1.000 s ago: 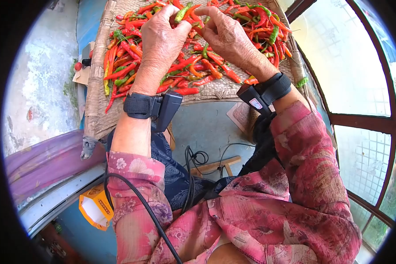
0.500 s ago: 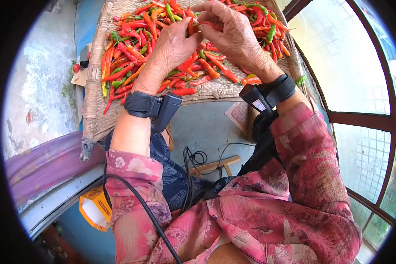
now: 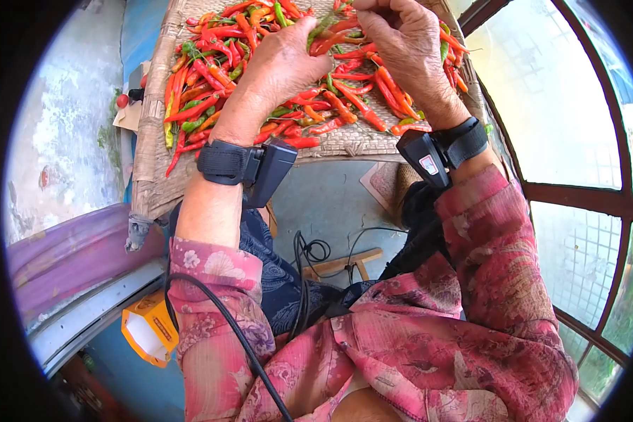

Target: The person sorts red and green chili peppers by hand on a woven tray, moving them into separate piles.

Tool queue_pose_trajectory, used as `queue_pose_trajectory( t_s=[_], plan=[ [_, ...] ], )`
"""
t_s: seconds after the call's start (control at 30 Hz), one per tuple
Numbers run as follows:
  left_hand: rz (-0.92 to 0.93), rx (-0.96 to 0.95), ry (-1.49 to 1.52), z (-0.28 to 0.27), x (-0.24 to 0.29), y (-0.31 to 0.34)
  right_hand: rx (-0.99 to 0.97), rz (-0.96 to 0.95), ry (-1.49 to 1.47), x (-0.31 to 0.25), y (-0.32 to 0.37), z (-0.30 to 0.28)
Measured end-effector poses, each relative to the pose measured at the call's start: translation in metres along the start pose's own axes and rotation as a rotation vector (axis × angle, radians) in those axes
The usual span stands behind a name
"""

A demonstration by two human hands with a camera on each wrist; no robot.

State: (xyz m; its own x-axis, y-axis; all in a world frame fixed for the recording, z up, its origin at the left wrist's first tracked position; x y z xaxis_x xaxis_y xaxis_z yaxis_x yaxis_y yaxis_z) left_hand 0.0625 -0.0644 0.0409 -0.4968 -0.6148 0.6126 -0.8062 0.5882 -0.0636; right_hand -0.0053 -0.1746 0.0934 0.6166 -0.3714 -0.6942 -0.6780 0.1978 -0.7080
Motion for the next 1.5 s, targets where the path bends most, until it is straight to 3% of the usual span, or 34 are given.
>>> queue_pose_trajectory(
  t_s=[0.1, 0.17, 0.2, 0.23, 0.3, 0.37, 0.4, 0.43, 0.57, 0.63, 0.83, 0.97, 1.03, 1.1, 1.17, 1.23, 1.3, 1.37, 1.47, 1.5],
  plan=[
    [-0.011, 0.107, -0.077, -0.007, -0.003, 0.002, 0.029, -0.048, 0.005, -0.005, -0.002, -0.004],
    [-0.023, 0.061, -0.038, -0.009, -0.010, 0.000, 0.049, 0.016, 0.150, -0.003, -0.006, -0.019],
    [-0.049, 0.092, -0.065, -0.011, -0.019, -0.003, 0.093, -0.062, 0.219, -0.017, -0.012, -0.027],
    [-0.074, 0.123, -0.093, -0.012, -0.027, -0.005, 0.085, 0.026, 0.247, -0.010, -0.012, -0.035],
    [-0.052, 0.170, -0.091, -0.017, -0.026, -0.007, 0.142, 0.080, 0.041, 0.000, -0.010, -0.040],
    [-0.052, 0.011, 0.518, -0.010, -0.022, -0.005, 0.102, 0.150, -0.214, 0.027, 0.000, -0.028],
    [-0.046, -0.035, 0.634, -0.010, -0.012, 0.000, 0.086, 0.269, -0.281, 0.036, 0.008, -0.015],
    [-0.043, -0.040, 0.635, -0.006, -0.010, -0.002, -0.062, 0.190, -0.196, 0.031, 0.008, -0.002],
    [0.032, 0.043, 0.553, -0.005, -0.007, -0.007, -0.246, 0.298, -0.214, 0.035, 0.025, 0.034],
    [0.004, 0.104, 0.467, -0.010, -0.007, -0.007, -0.256, 0.320, -0.193, 0.039, 0.025, 0.037],
    [-0.031, 0.042, 0.496, -0.015, -0.014, -0.007, -0.333, 0.285, -0.246, 0.016, 0.019, 0.039],
    [-0.002, -0.037, 0.380, -0.004, -0.004, -0.003, -0.259, 0.348, -0.261, 0.035, 0.023, 0.034],
    [-0.010, -0.005, 0.346, -0.003, -0.003, -0.001, -0.084, 0.166, -0.097, 0.025, 0.008, 0.012],
    [-0.013, 0.061, 0.516, -0.009, -0.009, -0.003, -0.017, 0.131, 0.196, 0.023, -0.003, -0.015],
    [-0.083, 0.042, 0.678, -0.015, -0.012, 0.001, 0.023, -0.201, 0.687, 0.000, -0.015, -0.037],
    [-0.224, 0.003, 1.002, -0.017, -0.021, 0.004, 0.033, -0.147, 0.825, 0.003, -0.018, -0.057],
    [-0.231, -0.017, 1.080, -0.017, -0.021, 0.005, -0.066, -0.025, 1.102, 0.028, -0.019, -0.076],
    [-0.197, -0.078, 1.144, -0.017, -0.012, 0.006, -0.108, -0.135, 1.327, 0.027, -0.015, -0.078],
    [-0.161, -0.150, 1.158, -0.012, -0.006, 0.005, -0.156, -0.240, 1.189, 0.033, -0.014, -0.067],
    [-0.161, -0.151, 1.159, -0.012, -0.003, 0.006, -0.243, -0.181, 0.778, 0.018, -0.013, -0.031]
  ],
)
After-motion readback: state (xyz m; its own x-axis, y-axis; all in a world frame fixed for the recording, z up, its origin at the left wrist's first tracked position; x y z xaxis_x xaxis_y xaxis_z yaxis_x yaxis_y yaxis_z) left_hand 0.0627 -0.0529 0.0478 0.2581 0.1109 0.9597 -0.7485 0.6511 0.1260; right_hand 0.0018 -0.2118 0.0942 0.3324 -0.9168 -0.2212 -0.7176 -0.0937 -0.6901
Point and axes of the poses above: each hand's wrist, its own y-axis away from the middle knuckle, its own z-axis out of the palm, x = y × z, the point moved 10 cm from there along -y, towards the middle knuckle, and after that the axes turned 11 degrees about -z, right-handed, at the moved point
